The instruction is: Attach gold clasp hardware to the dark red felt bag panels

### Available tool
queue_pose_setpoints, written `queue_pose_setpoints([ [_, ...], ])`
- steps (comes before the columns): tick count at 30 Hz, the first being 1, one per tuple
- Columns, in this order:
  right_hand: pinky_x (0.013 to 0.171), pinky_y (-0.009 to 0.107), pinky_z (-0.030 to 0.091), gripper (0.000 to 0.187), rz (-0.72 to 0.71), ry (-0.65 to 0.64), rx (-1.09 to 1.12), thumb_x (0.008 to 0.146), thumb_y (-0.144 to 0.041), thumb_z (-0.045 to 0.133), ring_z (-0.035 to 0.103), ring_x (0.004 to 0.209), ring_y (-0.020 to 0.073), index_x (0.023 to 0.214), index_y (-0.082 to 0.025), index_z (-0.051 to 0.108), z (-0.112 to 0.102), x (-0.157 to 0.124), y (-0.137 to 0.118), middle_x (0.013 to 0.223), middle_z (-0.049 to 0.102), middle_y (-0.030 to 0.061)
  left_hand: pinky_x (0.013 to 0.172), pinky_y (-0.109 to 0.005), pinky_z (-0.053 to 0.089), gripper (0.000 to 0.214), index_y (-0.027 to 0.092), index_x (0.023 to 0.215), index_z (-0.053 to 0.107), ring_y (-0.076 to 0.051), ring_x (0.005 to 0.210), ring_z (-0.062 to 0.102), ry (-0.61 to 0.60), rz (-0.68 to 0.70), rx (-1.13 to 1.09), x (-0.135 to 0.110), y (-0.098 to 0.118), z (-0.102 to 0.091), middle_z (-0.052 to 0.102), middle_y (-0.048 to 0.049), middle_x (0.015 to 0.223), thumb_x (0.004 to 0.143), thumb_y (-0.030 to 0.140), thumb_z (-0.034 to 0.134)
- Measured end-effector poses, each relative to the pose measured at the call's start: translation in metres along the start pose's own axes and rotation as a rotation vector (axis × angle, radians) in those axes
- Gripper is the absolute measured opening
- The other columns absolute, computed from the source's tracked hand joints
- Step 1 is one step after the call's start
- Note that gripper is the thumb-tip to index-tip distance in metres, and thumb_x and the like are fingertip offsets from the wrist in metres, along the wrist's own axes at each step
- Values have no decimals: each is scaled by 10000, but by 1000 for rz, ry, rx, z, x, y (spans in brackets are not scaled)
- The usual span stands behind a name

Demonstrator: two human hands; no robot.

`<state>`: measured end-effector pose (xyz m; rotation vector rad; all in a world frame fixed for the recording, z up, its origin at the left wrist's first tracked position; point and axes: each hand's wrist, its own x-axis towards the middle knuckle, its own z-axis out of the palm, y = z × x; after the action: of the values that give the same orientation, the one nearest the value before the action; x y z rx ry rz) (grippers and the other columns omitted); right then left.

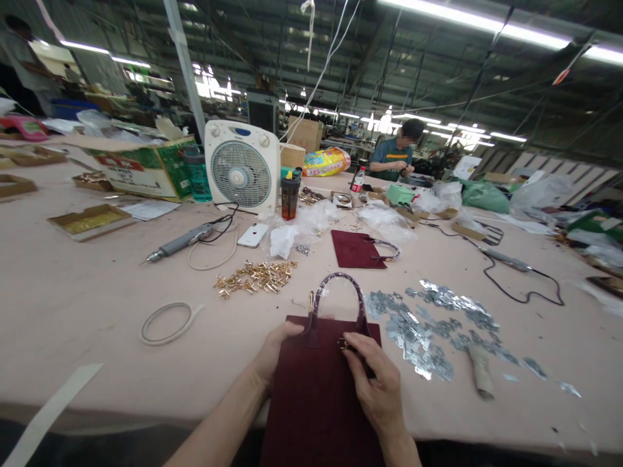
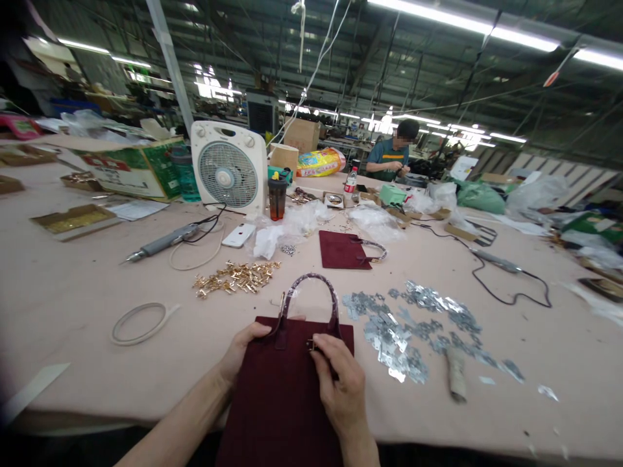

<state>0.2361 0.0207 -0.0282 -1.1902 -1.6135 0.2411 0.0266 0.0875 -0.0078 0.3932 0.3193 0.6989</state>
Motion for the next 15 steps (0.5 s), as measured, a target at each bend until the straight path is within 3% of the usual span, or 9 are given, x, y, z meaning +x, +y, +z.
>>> queue_pose_setpoints([
  [15,981,406,625,293,-26,8,-159,1018,-194,566,723,1115,245,1275,-267,689,8,-4,3,1193,747,87,1028,-427,529,626,42,1422,583,-332,1099,741,98,2,-13,1,-1,2,793,-177,1159,857,311,572],
])
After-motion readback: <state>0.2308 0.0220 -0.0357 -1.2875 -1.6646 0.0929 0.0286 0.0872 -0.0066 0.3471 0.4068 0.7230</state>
